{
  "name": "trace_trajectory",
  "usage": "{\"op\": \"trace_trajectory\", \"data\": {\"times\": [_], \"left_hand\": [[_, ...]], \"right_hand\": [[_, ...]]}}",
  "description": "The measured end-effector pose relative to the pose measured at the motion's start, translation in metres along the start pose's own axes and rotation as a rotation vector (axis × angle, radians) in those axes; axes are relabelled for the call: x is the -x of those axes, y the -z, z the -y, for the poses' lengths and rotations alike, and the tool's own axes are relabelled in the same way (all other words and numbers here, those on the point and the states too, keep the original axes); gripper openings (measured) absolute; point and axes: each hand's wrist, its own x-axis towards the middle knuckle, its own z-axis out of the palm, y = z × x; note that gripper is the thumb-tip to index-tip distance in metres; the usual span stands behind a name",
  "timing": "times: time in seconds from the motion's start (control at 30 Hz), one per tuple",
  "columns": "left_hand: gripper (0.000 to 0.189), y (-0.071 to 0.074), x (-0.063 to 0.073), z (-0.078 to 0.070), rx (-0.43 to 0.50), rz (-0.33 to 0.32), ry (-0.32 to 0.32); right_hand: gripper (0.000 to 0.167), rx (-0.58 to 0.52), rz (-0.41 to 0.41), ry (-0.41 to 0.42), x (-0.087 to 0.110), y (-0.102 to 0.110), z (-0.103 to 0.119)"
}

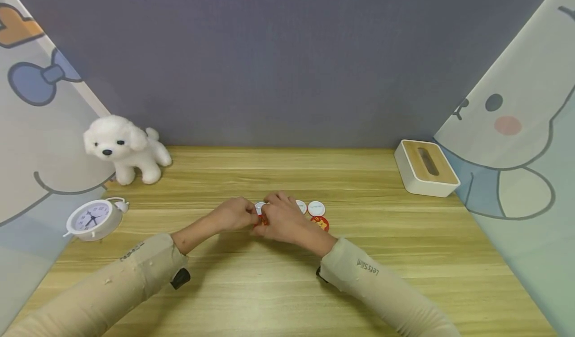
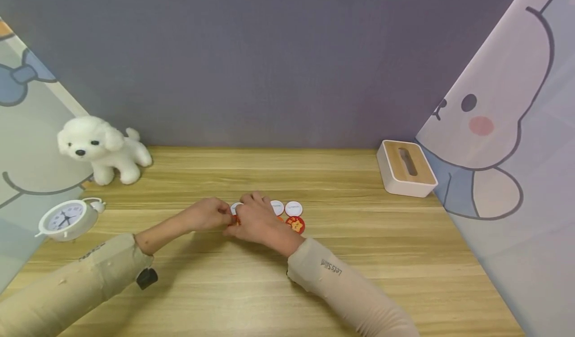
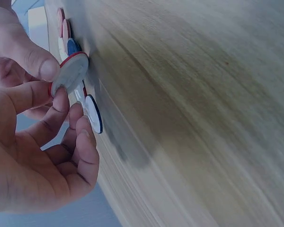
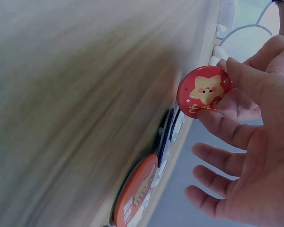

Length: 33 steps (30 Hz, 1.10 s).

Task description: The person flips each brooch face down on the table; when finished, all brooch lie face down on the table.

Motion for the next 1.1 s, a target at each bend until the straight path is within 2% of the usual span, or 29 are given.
{"op": "trace_trajectory", "data": {"times": [0.3, 0.6, 0.83, 1.0, 1.1], "left_hand": [[0.022, 0.002, -0.001, -0.003, 0.025, 0.027, 0.017], [0.03, 0.006, 0.003, -0.006, 0.03, 0.051, -0.026], [0.025, 0.006, 0.005, -0.005, -0.014, 0.025, -0.061], [0.017, 0.004, 0.003, -0.004, -0.063, -0.012, -0.027], [0.015, 0.003, 0.001, -0.001, -0.071, -0.017, -0.035]], "right_hand": [[0.033, -0.03, -0.001, -0.02, 0.0, 0.004, 0.001], [0.031, -0.081, -0.023, -0.045, 0.002, 0.005, -0.001], [0.035, -0.114, -0.038, -0.064, 0.005, 0.006, -0.008], [0.032, -0.135, -0.036, -0.079, 0.006, 0.008, -0.012], [0.029, -0.145, -0.048, -0.091, 0.007, 0.009, -0.013]]}}
